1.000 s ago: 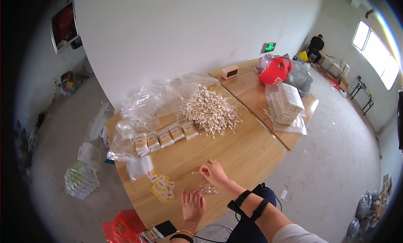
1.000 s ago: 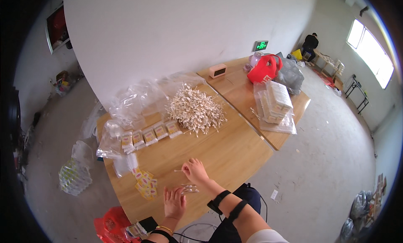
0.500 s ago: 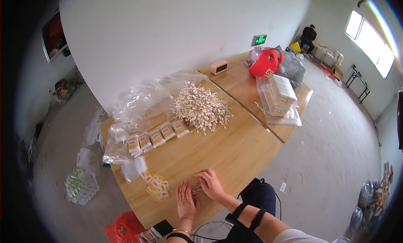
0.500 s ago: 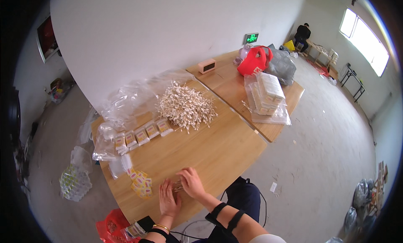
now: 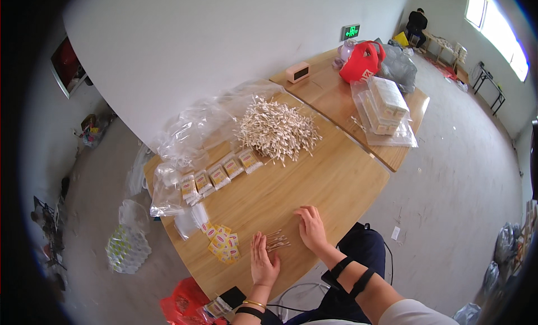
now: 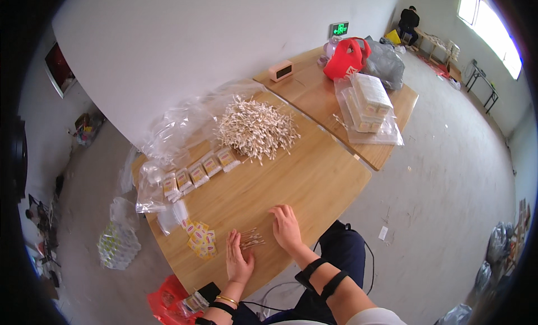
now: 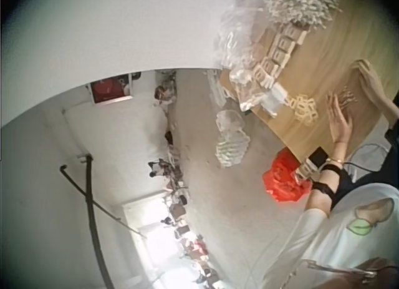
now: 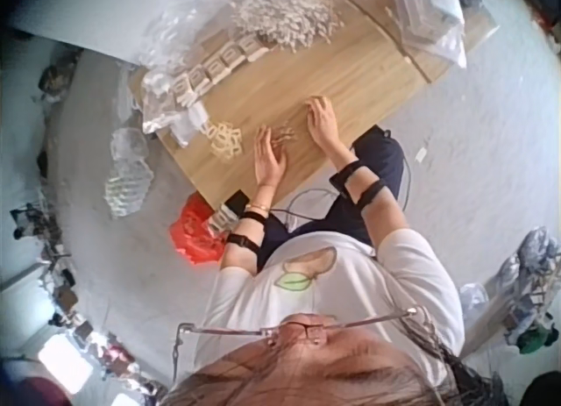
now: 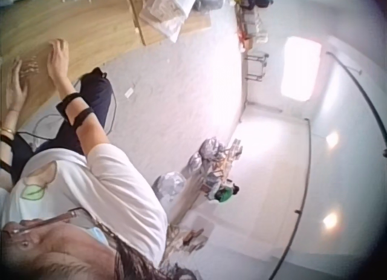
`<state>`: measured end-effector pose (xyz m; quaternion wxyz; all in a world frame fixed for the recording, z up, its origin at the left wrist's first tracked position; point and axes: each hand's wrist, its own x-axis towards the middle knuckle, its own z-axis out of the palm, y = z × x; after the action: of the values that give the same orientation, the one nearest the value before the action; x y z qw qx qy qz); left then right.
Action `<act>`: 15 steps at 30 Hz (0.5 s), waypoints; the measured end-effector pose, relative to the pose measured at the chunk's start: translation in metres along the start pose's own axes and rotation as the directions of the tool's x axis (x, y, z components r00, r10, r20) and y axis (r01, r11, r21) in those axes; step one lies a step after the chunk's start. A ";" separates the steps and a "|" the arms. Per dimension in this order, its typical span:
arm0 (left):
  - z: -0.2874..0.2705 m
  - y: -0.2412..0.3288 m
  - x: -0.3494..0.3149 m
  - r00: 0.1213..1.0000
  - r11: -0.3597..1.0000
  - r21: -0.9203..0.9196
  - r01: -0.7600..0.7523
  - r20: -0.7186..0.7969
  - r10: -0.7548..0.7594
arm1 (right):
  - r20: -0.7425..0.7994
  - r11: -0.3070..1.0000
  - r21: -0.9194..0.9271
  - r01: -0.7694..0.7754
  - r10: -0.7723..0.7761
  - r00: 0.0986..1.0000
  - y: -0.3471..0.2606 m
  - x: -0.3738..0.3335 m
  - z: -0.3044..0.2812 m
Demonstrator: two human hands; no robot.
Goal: Picking up cotton swabs from a pile and placing them into plastic packaging bags.
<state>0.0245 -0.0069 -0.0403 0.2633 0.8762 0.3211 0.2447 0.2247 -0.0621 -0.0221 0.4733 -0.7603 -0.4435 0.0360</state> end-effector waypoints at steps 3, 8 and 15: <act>-0.006 0.013 0.006 0.995 0.998 0.068 0.006 0.097 -0.013 | 0.004 1.000 0.001 -0.014 0.014 1.000 0.002 0.001 -0.003; 0.001 0.015 0.009 0.974 0.894 0.443 -0.065 0.221 -0.039 | 0.031 1.000 0.022 -0.001 0.000 1.000 -0.003 0.002 -0.001; -0.002 0.034 -0.012 0.929 0.885 0.458 -0.086 0.358 -0.095 | 0.008 1.000 -0.017 0.019 -0.019 1.000 0.001 0.003 -0.003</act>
<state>0.0299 -0.0365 -0.0204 0.1018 0.9429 0.3170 -0.0096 0.2285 -0.0626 -0.0200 0.4655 -0.7598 -0.4529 0.0309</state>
